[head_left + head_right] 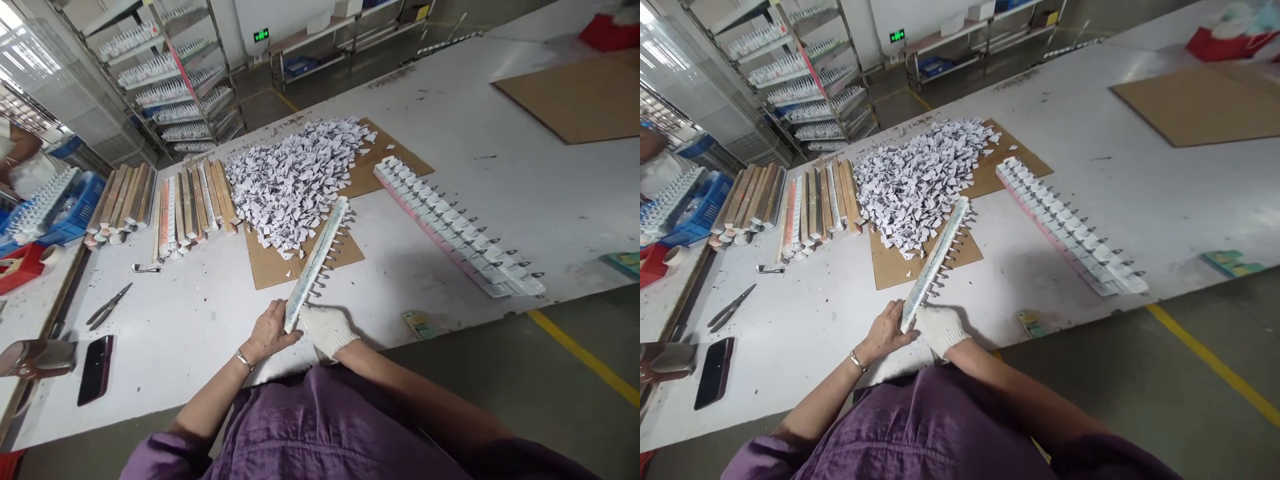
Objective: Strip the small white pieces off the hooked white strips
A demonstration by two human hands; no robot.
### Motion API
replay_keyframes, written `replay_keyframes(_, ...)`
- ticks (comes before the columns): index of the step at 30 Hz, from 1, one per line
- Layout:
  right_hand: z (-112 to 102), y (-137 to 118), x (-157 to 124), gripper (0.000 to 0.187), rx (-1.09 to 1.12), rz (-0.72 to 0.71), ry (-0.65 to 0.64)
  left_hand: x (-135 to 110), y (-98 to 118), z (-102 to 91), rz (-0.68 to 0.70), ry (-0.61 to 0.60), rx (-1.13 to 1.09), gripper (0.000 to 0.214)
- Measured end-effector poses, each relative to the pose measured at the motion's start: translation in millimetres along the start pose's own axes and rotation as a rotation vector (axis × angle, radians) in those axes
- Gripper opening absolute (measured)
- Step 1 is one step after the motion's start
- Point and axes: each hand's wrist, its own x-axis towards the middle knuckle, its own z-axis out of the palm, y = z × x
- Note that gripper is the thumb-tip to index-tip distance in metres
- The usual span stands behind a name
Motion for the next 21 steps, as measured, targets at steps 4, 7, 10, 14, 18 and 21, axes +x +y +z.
replay_keyframes(4, -6.2, 6.5, -3.7, 0.033, 0.071, -0.020, 0.018, 39.3, -1.3, -34.8, 0.017, 0.087, -0.066, 0.037)
replay_keyframes(7, -1.2, 10.6, -9.8, 0.037, 0.212, -0.018, 0.087, 97.3, 5.9, -44.0, -0.062, 0.249, 0.009, 0.023)
replay_keyframes(10, 6.6, 13.0, -16.2, 0.044, 0.354, -0.009, 0.117, 152.6, 17.3, -35.6, -0.110, 0.234, 0.064, 0.019)
replay_keyframes(14, 11.6, 18.9, -24.6, 0.054, 0.465, -0.009, 0.109, 177.7, 25.8, -27.1, -0.100, 0.270, 0.036, 0.018)
replay_keyframes(18, 1.1, 29.6, -31.3, 0.049, 0.474, -0.020, 0.272, 137.8, 26.2, -38.3, -0.167, 0.384, -0.284, 0.009)
replay_keyframes(21, -18.5, 31.2, -33.1, 0.050, 0.404, -0.037, 0.417, 85.3, 35.6, -49.1, -0.289, 0.195, -0.897, 0.026)
